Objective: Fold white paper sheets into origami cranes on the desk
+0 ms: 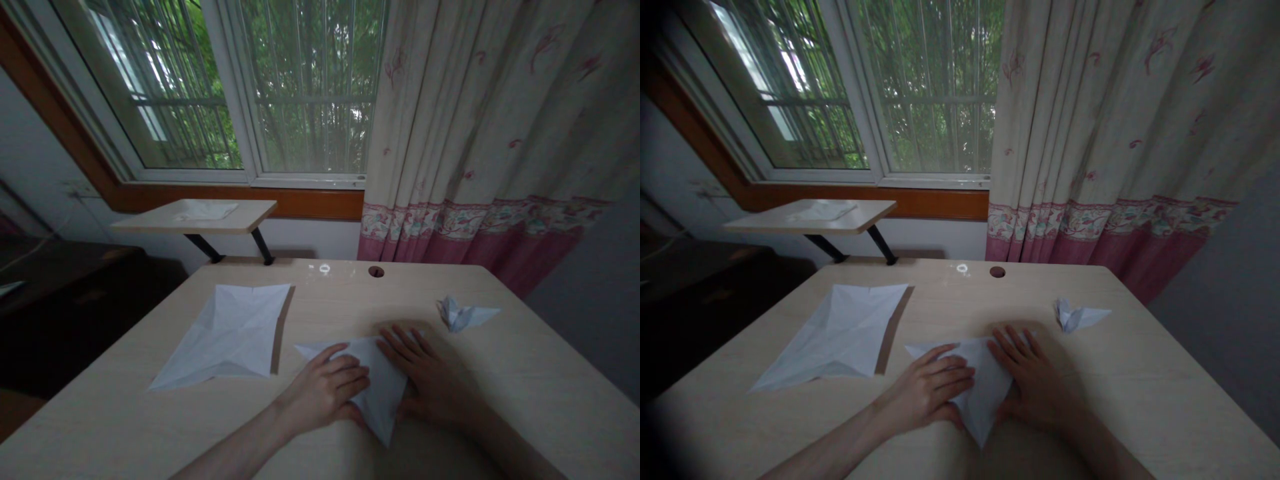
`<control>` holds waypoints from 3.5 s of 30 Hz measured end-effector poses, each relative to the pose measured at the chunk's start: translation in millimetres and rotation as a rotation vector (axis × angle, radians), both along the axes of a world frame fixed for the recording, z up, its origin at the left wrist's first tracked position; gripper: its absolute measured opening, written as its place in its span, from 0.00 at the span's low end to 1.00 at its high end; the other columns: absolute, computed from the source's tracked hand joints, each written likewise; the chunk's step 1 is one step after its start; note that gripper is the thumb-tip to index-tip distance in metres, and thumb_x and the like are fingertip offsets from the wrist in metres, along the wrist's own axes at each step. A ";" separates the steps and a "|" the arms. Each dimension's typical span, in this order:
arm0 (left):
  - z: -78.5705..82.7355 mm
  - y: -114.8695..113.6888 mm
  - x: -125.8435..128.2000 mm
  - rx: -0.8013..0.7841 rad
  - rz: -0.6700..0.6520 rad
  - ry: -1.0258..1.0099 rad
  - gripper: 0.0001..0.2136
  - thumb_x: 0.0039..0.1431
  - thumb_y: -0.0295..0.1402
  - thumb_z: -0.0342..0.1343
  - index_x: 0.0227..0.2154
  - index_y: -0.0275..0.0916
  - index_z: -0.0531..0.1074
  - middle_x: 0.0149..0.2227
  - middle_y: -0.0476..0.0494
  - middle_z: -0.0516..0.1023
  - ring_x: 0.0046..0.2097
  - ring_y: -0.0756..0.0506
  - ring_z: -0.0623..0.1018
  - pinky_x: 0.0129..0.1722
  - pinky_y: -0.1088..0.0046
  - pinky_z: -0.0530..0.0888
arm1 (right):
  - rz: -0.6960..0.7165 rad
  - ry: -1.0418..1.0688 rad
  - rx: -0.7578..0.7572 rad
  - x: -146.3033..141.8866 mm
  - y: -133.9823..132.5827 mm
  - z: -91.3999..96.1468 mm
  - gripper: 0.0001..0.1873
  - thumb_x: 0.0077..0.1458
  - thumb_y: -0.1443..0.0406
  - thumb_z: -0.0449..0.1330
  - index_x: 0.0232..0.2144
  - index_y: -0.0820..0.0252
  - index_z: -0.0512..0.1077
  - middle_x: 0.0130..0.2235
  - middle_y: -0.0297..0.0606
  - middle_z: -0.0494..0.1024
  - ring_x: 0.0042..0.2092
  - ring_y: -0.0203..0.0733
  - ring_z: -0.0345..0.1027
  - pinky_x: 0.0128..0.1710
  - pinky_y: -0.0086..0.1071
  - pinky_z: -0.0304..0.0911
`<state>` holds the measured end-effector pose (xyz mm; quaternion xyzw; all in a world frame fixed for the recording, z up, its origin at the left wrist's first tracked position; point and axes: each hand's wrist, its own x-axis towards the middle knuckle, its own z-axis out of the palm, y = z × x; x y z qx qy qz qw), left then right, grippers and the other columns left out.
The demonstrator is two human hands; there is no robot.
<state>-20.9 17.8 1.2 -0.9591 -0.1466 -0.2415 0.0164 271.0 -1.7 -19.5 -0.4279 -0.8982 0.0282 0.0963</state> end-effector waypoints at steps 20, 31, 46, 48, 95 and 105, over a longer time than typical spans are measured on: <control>30.8 -9.2 0.8 0.206 0.094 -0.306 0.09 0.69 0.26 0.51 0.47 0.37 0.74 0.43 0.44 0.84 0.41 0.48 0.82 0.44 0.69 0.77 | -0.032 0.118 0.090 4.4 1.8 -4.5 0.33 0.59 0.74 0.51 0.65 0.51 0.60 0.65 0.40 0.63 0.66 0.49 0.56 0.63 0.55 0.56; 21.7 -4.1 -1.3 0.079 0.140 -0.435 0.09 0.70 0.24 0.48 0.47 0.36 0.71 0.42 0.41 0.83 0.40 0.46 0.81 0.42 0.67 0.75 | -0.161 0.448 0.136 4.9 -0.4 -2.8 0.22 0.62 0.70 0.50 0.53 0.53 0.74 0.49 0.42 0.81 0.48 0.48 0.77 0.48 0.45 0.74; 13.6 -8.5 -1.4 0.102 0.255 -0.552 0.16 0.64 0.26 0.52 0.53 0.37 0.66 0.49 0.35 0.75 0.52 0.41 0.75 0.49 0.61 0.75 | -0.290 0.513 0.128 4.7 -4.6 1.4 0.17 0.67 0.63 0.47 0.49 0.51 0.74 0.45 0.41 0.81 0.45 0.49 0.77 0.46 0.46 0.74; 15.2 -8.5 -1.1 0.103 0.162 -0.501 0.13 0.64 0.24 0.49 0.50 0.36 0.67 0.45 0.37 0.77 0.49 0.42 0.77 0.48 0.63 0.75 | -0.287 0.494 0.208 7.1 -1.9 -0.8 0.16 0.67 0.64 0.48 0.48 0.52 0.74 0.45 0.41 0.80 0.46 0.49 0.76 0.47 0.45 0.73; 10.8 -9.2 8.9 0.037 0.414 -0.054 0.15 0.71 0.37 0.45 0.48 0.37 0.74 0.48 0.39 0.81 0.46 0.40 0.81 0.48 0.60 0.74 | -0.182 0.405 0.366 6.6 4.5 8.4 0.13 0.61 0.70 0.53 0.42 0.53 0.76 0.44 0.44 0.77 0.44 0.48 0.71 0.41 0.41 0.72; 12.9 -17.5 8.9 -0.033 0.244 -0.095 0.14 0.68 0.39 0.48 0.46 0.37 0.74 0.45 0.41 0.82 0.43 0.40 0.82 0.43 0.61 0.76 | 0.041 0.293 0.313 -6.4 -4.8 17.7 0.19 0.59 0.76 0.50 0.44 0.55 0.74 0.53 0.43 0.78 0.57 0.49 0.69 0.54 0.49 0.67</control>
